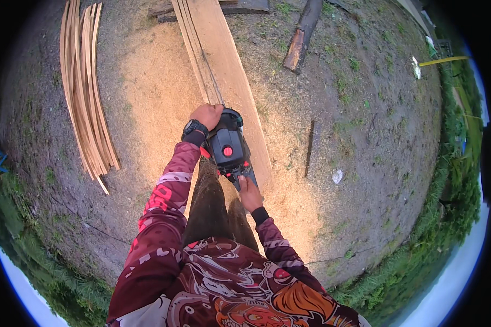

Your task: The person cuts a length of wood using a chainsaw, creating a long straight cut through the plank.

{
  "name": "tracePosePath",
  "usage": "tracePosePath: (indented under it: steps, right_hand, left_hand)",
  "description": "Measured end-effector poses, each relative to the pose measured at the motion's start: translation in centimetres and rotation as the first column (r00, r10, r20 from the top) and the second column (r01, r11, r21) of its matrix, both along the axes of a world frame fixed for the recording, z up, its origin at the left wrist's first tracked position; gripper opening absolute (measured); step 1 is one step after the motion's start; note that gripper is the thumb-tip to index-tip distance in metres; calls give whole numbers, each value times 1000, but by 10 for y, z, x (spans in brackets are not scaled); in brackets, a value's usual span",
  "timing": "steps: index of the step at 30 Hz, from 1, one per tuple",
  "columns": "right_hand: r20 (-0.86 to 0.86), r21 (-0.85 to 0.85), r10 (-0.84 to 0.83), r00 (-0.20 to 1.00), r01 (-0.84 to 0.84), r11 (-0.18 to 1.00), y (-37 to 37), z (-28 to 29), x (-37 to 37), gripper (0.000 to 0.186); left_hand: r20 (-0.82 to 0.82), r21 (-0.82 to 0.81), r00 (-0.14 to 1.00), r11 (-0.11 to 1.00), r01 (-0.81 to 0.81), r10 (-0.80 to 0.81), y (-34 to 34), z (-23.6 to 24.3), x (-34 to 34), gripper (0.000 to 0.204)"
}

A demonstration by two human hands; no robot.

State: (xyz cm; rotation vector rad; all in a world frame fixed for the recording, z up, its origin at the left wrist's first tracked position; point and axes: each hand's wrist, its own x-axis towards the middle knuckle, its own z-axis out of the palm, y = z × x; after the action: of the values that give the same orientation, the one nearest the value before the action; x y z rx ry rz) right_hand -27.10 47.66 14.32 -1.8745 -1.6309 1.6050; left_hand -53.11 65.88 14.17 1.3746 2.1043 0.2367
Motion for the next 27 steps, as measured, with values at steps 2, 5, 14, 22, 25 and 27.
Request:
tracePosePath:
  steps: [2, 5, 14, 22, 25, 27]
  right_hand:
    - [2, -24, -9, 1000, 9, 1000, -7, -4, 12, 64]
    - [-42, -99, -16, 999, 12, 995, -23, -9, 19, 63]
    - [0, -124, -15, 1000, 15, 992, -30, -12, 19, 63]
    - [11, -123, 25, 1000, -23, 992, 37, 2, -26, 63]
    - [5, -68, 3, 1000, -3, 998, 32, -2, -24, 61]
    - [9, -74, 25, 1000, -24, 997, 27, -5, -20, 61]
  left_hand:
    - [15, -47, 1000, 999, 26, -25, -5, 3, 17, 56]
    - [-21, -98, 999, 994, -43, 41, -19, -11, 19, 56]
    - [-158, 26, 970, 981, 193, -187, -33, -47, 12, 35]
    - [-113, 75, 989, 992, 99, -90, 34, -54, -40, 60]
    - [-42, 3, 998, 998, 57, -57, 35, -53, -39, 60]
    - [-59, 27, 993, 994, 105, -103, 31, -58, -36, 60]
